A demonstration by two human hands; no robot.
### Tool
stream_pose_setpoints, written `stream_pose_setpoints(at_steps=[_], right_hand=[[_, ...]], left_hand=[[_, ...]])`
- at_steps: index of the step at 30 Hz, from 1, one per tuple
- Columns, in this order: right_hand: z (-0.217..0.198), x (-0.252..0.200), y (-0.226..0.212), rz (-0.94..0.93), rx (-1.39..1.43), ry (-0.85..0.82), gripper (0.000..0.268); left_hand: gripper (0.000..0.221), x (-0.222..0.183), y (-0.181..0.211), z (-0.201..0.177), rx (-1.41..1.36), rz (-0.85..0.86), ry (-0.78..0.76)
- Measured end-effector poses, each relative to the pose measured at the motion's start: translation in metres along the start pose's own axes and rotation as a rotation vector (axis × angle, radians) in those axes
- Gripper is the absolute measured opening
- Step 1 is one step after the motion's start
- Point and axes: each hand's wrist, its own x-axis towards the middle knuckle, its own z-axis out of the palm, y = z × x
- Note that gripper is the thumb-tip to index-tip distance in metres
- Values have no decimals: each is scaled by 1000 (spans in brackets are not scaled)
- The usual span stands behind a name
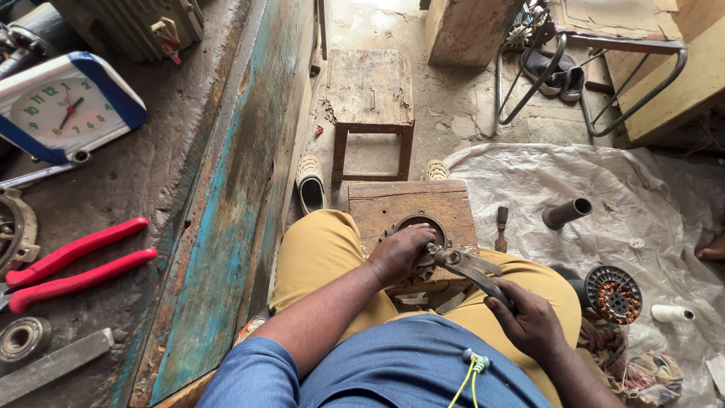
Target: The person uses a hammer and a metal punch to repeatedly strike a cylindrical metal part resting on a wooden block. They rotate the part and adjust the punch position between strikes to work on different areas of the component.
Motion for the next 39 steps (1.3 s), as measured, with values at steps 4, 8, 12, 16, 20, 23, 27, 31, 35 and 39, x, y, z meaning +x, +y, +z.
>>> stream_pose_setpoints(at_steps=[4, 8, 12, 16, 20, 23, 27, 31, 35, 39], right_hand=[[-1, 3, 8, 39, 2, -20, 35], [0, 4, 10, 35, -51, -37, 36], [-1, 4, 5, -163, -64, 34, 39], [1, 1, -1, -147, -57, -3, 41], [0, 0, -2, -199, -64, 54, 41], [-1, -4, -2, -89, -38, 21, 43], [1, -5, -5, -192, -100, 67, 41], [-2, -3, -16, -216, -36, 53, 42], [-2, 3, -25, -193, -110, -23, 48], [-3, 4, -32, -248, -53, 11, 46]], left_hand=[[28, 1, -4, 1, 25, 0, -39], [29, 0, -13, 6, 114, 78, -48], [35, -3, -17, 7, 101, 78, -70], [35, -5, -17, 4, 85, 88, -82], [32, -4, -17, 2, 68, 106, -70], [31, -4, -17, 2, 58, 84, -58], [29, -5, -18, 4, 43, 89, -32], [27, -5, -19, 2, 5, 47, -21], [37, -5, -19, 3, -31, 38, 7], [35, -5, -19, 2, -48, 30, 25]])
